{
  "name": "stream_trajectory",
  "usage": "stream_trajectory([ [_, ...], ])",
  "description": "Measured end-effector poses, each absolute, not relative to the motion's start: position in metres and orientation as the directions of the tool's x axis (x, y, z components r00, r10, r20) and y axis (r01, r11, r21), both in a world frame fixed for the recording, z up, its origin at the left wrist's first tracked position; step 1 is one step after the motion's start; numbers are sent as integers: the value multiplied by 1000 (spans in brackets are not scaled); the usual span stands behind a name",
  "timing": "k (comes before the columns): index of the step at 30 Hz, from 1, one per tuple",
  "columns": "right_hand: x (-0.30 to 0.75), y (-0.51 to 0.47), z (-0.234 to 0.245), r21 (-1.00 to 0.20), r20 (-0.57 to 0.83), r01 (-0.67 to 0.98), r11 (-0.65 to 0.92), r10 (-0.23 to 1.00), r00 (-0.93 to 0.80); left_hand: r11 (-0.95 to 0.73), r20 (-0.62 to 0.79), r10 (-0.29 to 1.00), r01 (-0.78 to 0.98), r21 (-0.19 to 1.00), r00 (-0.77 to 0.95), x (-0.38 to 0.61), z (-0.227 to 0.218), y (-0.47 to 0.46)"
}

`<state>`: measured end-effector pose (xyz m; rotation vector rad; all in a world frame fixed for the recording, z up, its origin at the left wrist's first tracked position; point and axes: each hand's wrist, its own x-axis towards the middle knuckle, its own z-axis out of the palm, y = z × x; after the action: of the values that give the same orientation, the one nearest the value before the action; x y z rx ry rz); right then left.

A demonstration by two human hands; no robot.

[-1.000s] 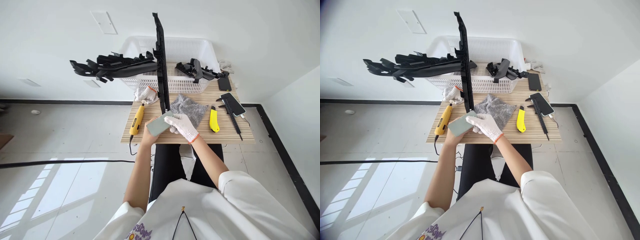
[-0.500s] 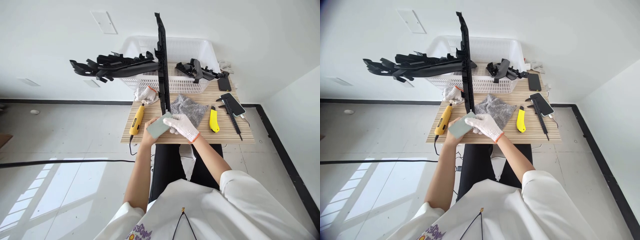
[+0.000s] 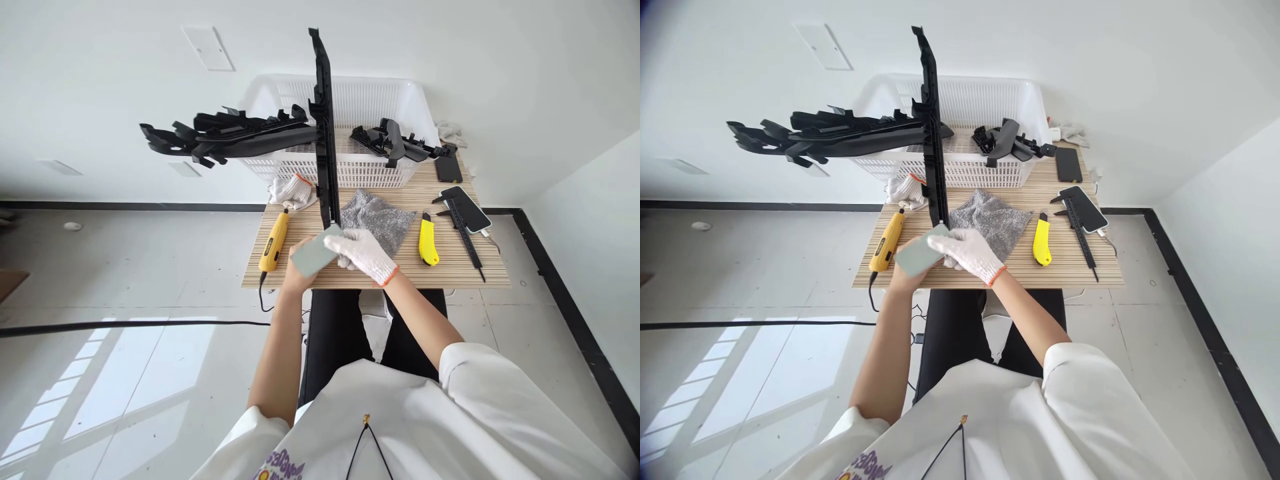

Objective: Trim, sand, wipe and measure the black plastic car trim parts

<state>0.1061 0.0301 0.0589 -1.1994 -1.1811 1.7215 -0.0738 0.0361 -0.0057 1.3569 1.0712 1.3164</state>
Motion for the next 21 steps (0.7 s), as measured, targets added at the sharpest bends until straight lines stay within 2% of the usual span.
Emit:
stream_trajectory([
  [3, 106, 30, 57, -937, -315, -29, -348, 878, -361, -181, 183, 982, -44, 982, 51, -75, -9, 38],
  [12, 106, 33, 57, -937, -304, -76, -340, 904, -300, -195, 195, 980, -1, 981, 35, -74, -6, 37],
  [17, 107, 34, 56, -937, -325, -13, -350, 882, -341, -172, 175, 983, -57, 983, 50, -72, -5, 36],
  [21, 107, 35, 57, -939, -309, -56, -341, 902, -302, -197, 196, 979, 20, 980, 48, -73, -5, 36],
])
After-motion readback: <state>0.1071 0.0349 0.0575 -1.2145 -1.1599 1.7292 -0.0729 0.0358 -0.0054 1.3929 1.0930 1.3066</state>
